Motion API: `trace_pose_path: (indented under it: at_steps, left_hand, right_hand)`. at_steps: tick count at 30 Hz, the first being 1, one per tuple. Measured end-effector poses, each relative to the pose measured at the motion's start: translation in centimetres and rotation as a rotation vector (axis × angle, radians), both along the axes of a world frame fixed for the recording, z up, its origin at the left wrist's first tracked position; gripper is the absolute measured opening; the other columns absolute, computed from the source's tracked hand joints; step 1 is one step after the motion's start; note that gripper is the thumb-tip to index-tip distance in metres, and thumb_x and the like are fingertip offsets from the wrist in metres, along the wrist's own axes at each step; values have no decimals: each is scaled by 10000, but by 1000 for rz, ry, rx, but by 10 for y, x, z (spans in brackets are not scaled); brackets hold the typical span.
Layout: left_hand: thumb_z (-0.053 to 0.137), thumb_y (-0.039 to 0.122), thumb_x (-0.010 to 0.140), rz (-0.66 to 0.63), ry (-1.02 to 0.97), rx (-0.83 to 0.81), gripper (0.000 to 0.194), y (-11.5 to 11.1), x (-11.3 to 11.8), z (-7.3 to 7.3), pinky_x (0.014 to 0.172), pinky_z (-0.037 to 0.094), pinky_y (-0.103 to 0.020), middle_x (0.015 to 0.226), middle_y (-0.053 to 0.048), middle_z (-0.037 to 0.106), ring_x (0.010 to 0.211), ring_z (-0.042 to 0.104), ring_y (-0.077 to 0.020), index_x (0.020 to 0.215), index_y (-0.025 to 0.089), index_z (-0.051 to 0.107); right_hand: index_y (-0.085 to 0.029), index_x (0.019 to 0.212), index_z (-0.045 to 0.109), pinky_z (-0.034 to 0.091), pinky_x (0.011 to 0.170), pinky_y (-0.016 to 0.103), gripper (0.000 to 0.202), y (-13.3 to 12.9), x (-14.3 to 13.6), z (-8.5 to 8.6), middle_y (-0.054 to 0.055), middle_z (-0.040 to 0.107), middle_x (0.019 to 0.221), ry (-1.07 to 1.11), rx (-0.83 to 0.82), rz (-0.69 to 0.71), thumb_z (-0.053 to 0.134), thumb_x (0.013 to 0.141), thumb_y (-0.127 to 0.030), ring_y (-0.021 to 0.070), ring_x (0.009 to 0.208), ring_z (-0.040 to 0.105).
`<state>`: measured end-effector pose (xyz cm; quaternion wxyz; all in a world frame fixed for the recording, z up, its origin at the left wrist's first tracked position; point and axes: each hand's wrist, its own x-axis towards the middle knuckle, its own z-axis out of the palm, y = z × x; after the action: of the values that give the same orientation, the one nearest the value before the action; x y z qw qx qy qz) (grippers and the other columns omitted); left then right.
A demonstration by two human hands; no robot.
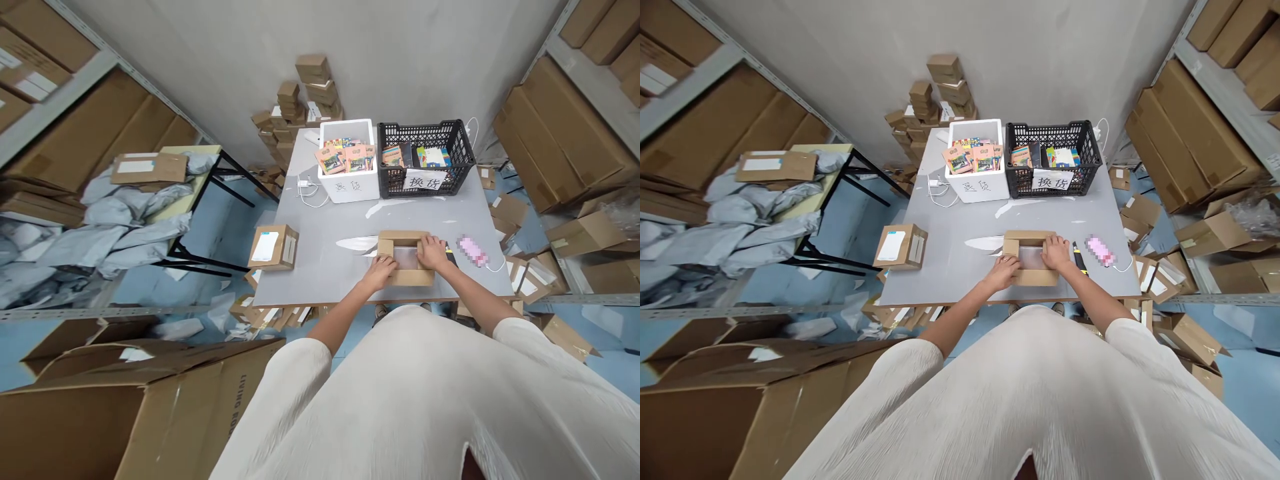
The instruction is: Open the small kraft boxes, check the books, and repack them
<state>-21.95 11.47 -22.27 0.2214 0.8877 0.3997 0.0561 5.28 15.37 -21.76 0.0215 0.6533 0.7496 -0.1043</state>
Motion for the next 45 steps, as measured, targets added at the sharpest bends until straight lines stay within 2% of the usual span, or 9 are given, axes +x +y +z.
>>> trace_pose_path:
  at_steps: [4,9,17,23,27,29,32,39,45]
  left_hand:
    - [668,90,868,-114,156,46,622,11,15,-1,1283,264,-645,1445,-123,709,1583,411,-359,1462,278,650]
    - [693,164,912,-121,234,115,496,4,12,8,1312,188,-712,1364,-141,717,1596,388,-391,1397,266,697]
    - [771,360,952,191,219,229,710,-18,-13,27,1357,102,-722,1616,-211,552,1677,272,-435,1610,232,536]
    - [830,524,903,313,303,-16,1057,3,-25,27,1293,328,-612,1641,-224,533,1540,501,-445,1766,240,289]
    - [891,590,825,229,303,-150,1299,33,-19,29,1227,436,-515,1854,-215,205,1555,503,-452,1813,271,110]
    - [932,635,751,189,311,-169,1444,49,-13,29,1239,430,-528,1893,-183,18,1635,382,-481,1819,291,23]
    - [961,722,651,118,347,-246,1592,70,-7,27,1259,415,-554,1892,-161,-84,1666,312,-506,1818,309,-40]
    - [954,755,637,89,325,-229,1643,73,-12,15,1259,391,-565,1886,-196,-75,1626,375,-525,1809,295,-101]
    - [950,747,646,108,283,-200,1642,67,-15,8,1242,395,-528,1887,-212,-30,1595,427,-516,1804,286,-119]
  right_hand:
    - [-67,1684,378,318,1220,594,824,-9,-12,-3,305,432,1705,-109,5,-28,625,1002,-459,439,1531,372]
    - [-65,1716,317,309,1228,597,821,-13,-15,-4,310,379,1740,-141,-1,-48,553,1029,-447,429,1561,336]
    - [-62,1733,255,284,1253,634,883,-15,-17,-6,317,307,1769,-112,-22,-73,554,1018,-487,437,1599,278]
    - [-56,1727,246,283,1258,627,922,-16,-20,-6,323,292,1771,-107,-31,-95,598,976,-459,442,1609,272]
    - [-94,1715,281,314,1242,625,903,-11,-17,-5,303,304,1773,-53,-65,-98,612,947,-435,447,1608,285]
    - [-122,1709,306,332,1238,626,890,-7,-12,-4,283,313,1778,-4,-92,-97,616,940,-448,452,1611,287]
    - [-160,1704,348,355,1255,622,881,-1,2,-3,237,337,1787,108,-133,-98,622,918,-450,451,1617,304]
    - [-222,1771,290,372,1330,564,927,-11,62,-9,146,361,1798,525,-39,-147,567,906,-408,354,1650,361]
    - [-163,1770,265,395,1308,545,1001,-33,96,-16,216,401,1741,447,-21,-329,635,876,-422,382,1590,431]
